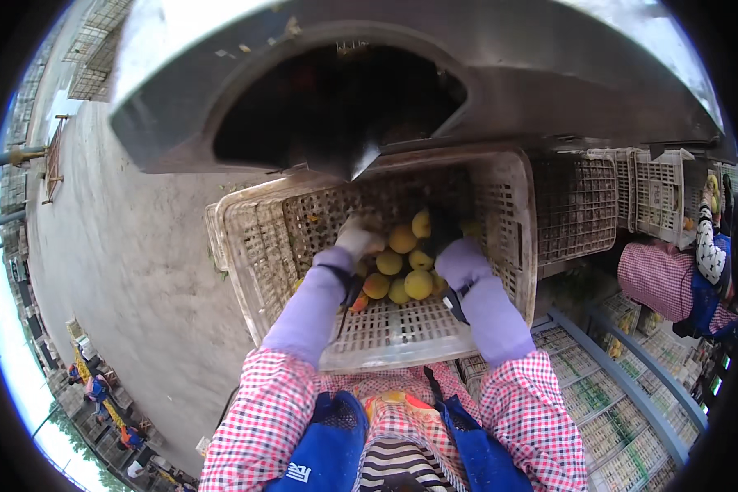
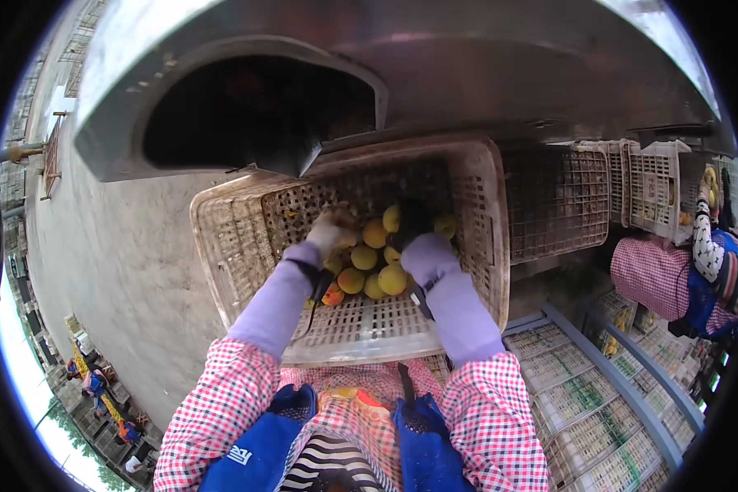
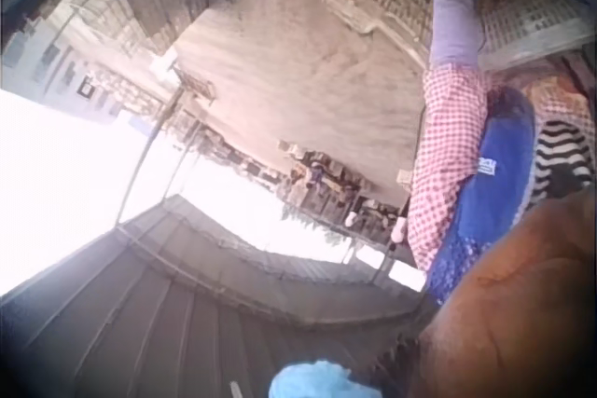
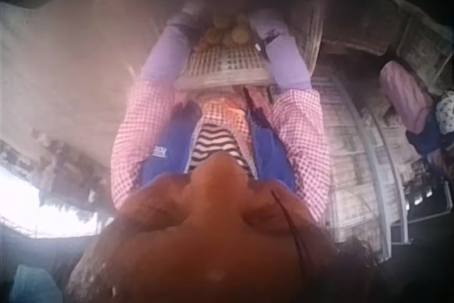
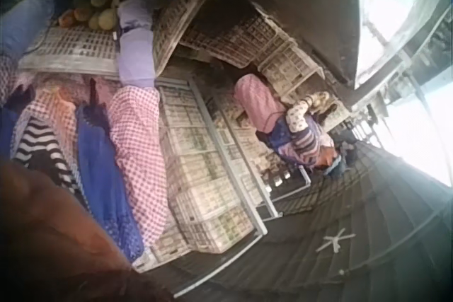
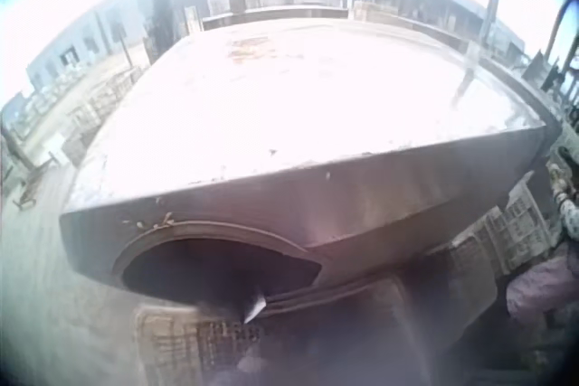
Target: The person picks yellow-green fruits from a white plastic crate and places them into a metal hopper. The person wears gloves and handles the fruits one by one, occasionally turning them over before insertion.
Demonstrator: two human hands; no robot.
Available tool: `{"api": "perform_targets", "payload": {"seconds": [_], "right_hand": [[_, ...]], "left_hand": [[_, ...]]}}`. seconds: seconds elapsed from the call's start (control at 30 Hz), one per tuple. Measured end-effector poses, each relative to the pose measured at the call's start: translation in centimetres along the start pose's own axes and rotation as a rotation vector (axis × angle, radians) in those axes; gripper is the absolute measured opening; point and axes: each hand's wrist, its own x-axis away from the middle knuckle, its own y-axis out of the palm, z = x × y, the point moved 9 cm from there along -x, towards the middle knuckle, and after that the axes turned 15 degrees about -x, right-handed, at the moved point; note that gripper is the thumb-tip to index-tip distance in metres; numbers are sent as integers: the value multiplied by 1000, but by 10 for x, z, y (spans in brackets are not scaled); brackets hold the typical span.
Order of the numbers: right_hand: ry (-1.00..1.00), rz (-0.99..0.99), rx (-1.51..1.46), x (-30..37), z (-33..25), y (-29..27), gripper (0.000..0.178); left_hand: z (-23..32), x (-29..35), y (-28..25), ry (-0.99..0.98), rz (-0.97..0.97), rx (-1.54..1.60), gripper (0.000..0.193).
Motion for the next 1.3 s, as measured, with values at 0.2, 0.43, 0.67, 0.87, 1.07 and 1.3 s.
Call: {"api": "perform_targets", "payload": {"seconds": [0.2, 0.43, 0.67, 0.87, 1.07, 1.3], "right_hand": [[-651, -28, -472, 60, -82, 4, 93], [-767, 484, -419, 128, -111, -32, 91], [-704, 686, -584, 126, -140, -31, 89], [-899, 1116, -99, 132, -194, -83, 75], [-662, 731, 57, 21, -213, -89, 60], [-923, 875, -16, 51, -122, -72, 48]], "left_hand": [[97, 133, -85, 83, -271, 1841, 64], [103, 168, -109, 249, -117, 1961, 52], [112, 173, -163, 289, 396, 1735, 52], [96, 184, -178, 159, 385, 1704, 66], [48, 182, -134, -197, 473, 1533, 73], [-67, 102, -58, -719, 503, 93, 75]]}}
